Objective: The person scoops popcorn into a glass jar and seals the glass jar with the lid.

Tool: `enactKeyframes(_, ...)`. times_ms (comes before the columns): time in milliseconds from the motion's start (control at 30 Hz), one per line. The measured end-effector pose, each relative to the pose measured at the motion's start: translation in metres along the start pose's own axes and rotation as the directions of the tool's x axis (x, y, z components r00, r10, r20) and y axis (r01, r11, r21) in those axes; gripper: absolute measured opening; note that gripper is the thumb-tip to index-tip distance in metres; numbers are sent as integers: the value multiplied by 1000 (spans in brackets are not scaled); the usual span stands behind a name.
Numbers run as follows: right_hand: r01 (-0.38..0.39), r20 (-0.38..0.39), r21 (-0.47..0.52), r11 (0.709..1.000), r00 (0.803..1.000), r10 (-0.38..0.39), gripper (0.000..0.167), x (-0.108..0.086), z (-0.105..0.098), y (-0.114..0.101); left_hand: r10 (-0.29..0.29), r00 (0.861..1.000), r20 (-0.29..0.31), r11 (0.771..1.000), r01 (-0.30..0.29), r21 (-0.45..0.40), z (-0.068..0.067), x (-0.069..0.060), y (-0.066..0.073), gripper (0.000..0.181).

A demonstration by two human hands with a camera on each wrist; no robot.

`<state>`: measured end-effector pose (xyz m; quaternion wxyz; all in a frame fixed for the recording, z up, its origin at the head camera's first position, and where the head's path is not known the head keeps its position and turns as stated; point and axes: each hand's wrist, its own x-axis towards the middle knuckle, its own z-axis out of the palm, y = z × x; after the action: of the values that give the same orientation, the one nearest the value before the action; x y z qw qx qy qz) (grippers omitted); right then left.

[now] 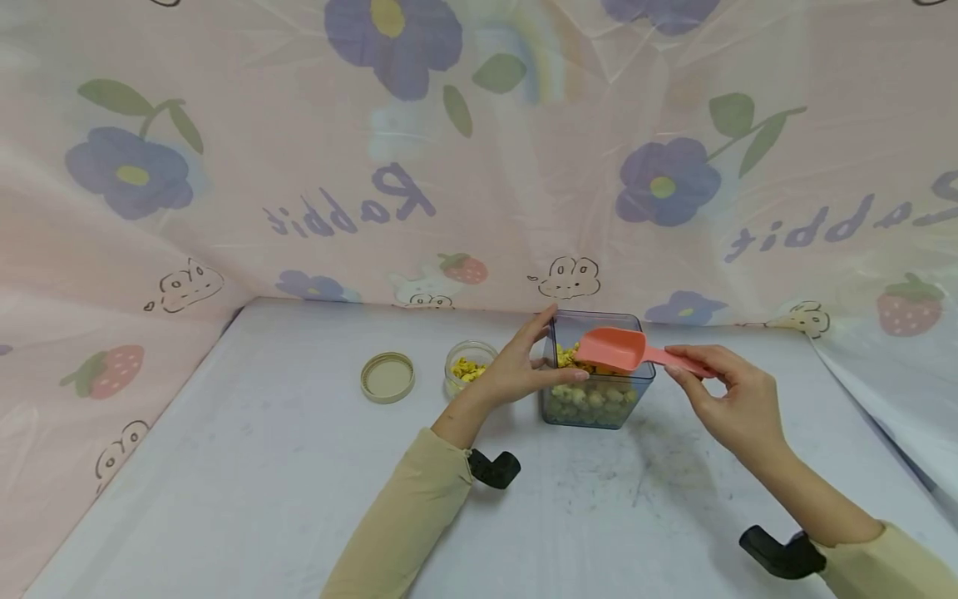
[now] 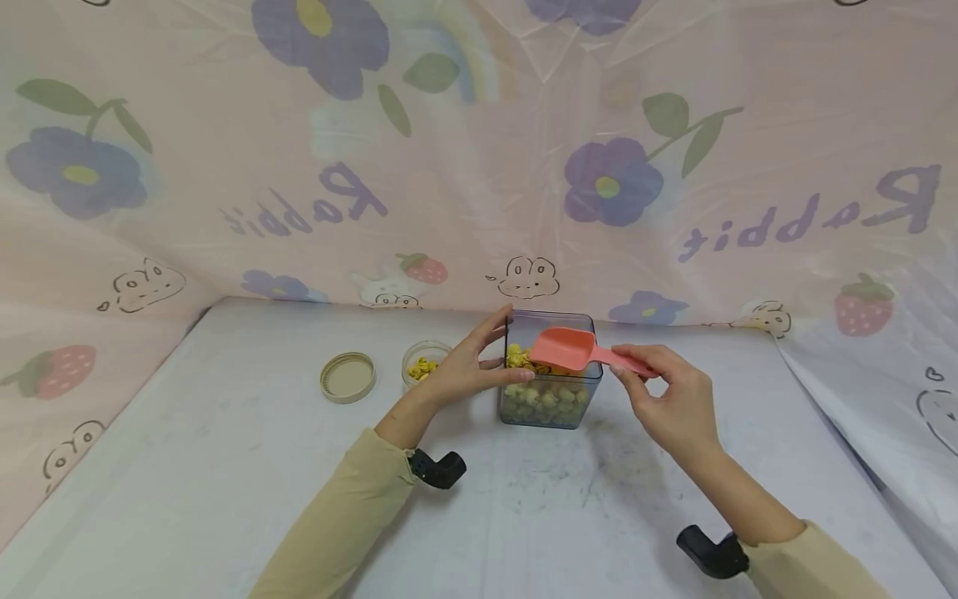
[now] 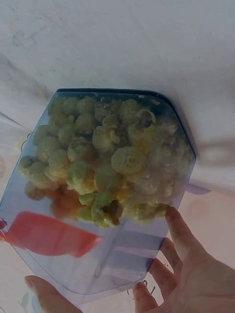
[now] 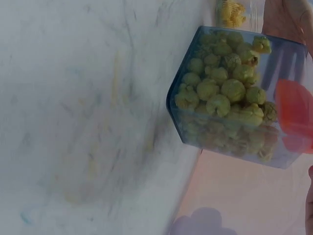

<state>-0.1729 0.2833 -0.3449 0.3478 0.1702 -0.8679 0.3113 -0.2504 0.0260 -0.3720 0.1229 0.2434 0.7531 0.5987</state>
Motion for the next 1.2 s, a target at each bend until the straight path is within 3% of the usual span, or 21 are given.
enactKeyframes(367, 149, 128, -62, 987, 982, -140, 33, 18, -10, 0, -14, 1000, -2, 1000, 14, 1, 0, -1, 1, 99)
enactKeyframes(567, 233, 205, -49, 971, 954, -218, 34, 30, -15, 1, -12, 1000, 4, 1000, 12, -3, 0, -1, 2, 97)
enactKeyframes(867, 273, 312, -90, 958, 921, -233, 34, 44, -20, 0, -7, 1000, 2, 1000, 7, -5, 0, 0, 1, 98)
enactKeyframes(1200, 341, 429, -84, 936, 860, -275, 27, 63, -21, -7, -22, 1000, -8, 1000, 22, -7, 1, 1, -1, 98)
